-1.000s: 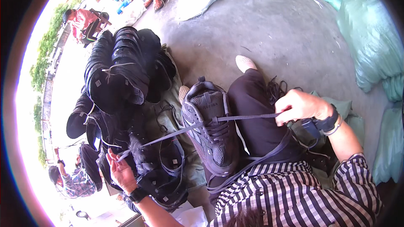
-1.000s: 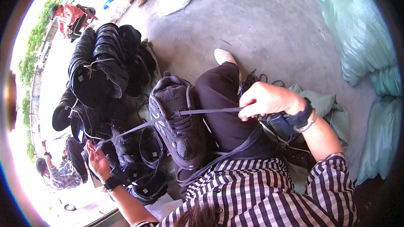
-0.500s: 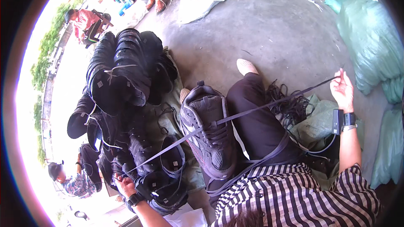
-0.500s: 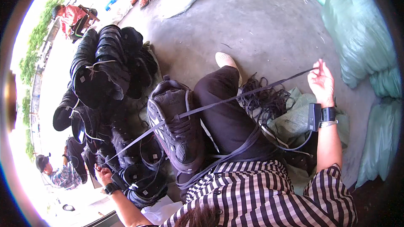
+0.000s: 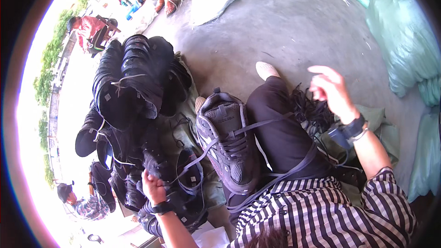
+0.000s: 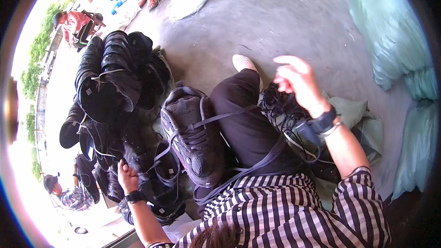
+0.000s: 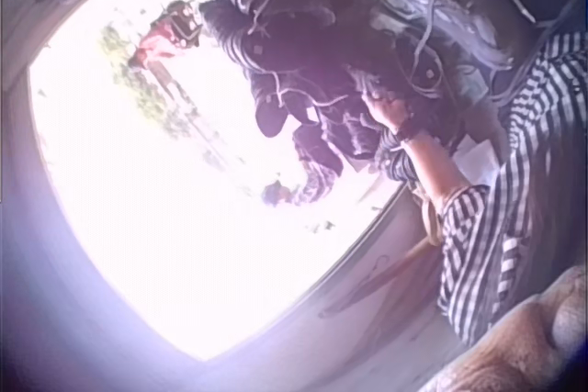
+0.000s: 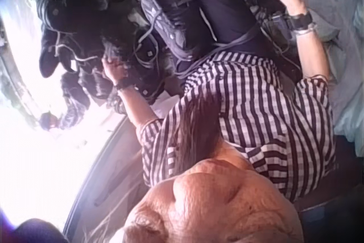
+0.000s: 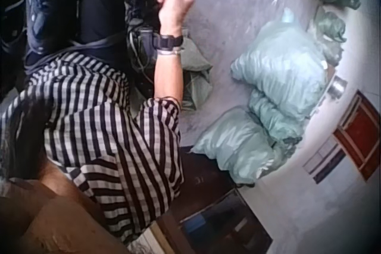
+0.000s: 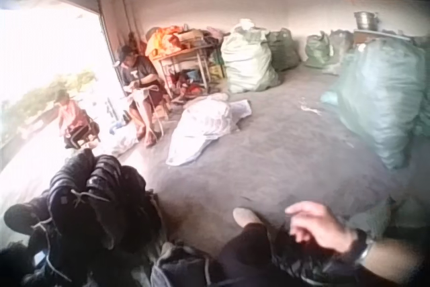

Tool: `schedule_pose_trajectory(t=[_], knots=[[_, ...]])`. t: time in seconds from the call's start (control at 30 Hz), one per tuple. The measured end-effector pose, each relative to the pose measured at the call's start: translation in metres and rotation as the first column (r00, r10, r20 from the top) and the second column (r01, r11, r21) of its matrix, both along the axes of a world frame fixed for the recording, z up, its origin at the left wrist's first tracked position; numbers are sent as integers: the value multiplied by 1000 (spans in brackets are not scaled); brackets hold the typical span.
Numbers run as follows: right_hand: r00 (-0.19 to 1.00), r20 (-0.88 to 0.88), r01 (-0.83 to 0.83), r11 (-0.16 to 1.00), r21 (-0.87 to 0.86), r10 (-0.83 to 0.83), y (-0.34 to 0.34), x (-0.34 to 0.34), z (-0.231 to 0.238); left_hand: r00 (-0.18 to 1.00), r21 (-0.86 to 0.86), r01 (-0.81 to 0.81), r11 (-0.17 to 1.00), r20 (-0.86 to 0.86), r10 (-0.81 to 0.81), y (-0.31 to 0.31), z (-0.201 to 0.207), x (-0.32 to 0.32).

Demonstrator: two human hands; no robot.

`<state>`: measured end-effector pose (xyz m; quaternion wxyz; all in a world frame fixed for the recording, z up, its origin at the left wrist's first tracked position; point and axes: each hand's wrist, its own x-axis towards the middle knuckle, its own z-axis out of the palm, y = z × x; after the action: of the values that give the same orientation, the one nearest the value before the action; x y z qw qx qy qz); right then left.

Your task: Lace up black athletic shoes by hand while sitting.

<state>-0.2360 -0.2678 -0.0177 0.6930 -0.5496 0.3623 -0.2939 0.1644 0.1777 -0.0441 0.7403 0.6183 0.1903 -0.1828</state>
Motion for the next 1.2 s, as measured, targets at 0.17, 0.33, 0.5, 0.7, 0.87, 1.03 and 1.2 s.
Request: schedule_pose_trajectory(t=[0.17, 0.33, 0.5, 0.7, 0.87, 1.03, 1.2], knots=[[943, -54, -311, 814, -490, 327, 70, 83, 35, 575, 459, 455, 763, 502, -646, -133, 44, -97], [785, -514, -620, 426, -659, 347, 89, 89, 28, 413, 498, 514, 698, 570, -710, -171, 62, -148], [739, -606, -672, 390, -629, 296, 95, 83, 28, 511, 379, 692, 615, 344, -788, -158, 59, -153], [768, -585, -638, 380, -669, 260, 91, 92, 28, 495, 322, 772, 548, 236, -836, -147, 57, -153], [770, -589, -637, 348, -687, 247, 89, 93, 27, 470, 454, 526, 719, 550, -691, -152, 62, -155], [856, -449, -516, 364, -775, 256, 92, 94, 21, 594, 298, 655, 694, 365, -717, -154, 63, -157], [853, -473, -517, 240, -822, 220, 90, 95, 14, 570, 244, 728, 641, 303, -763, -157, 58, -150]])
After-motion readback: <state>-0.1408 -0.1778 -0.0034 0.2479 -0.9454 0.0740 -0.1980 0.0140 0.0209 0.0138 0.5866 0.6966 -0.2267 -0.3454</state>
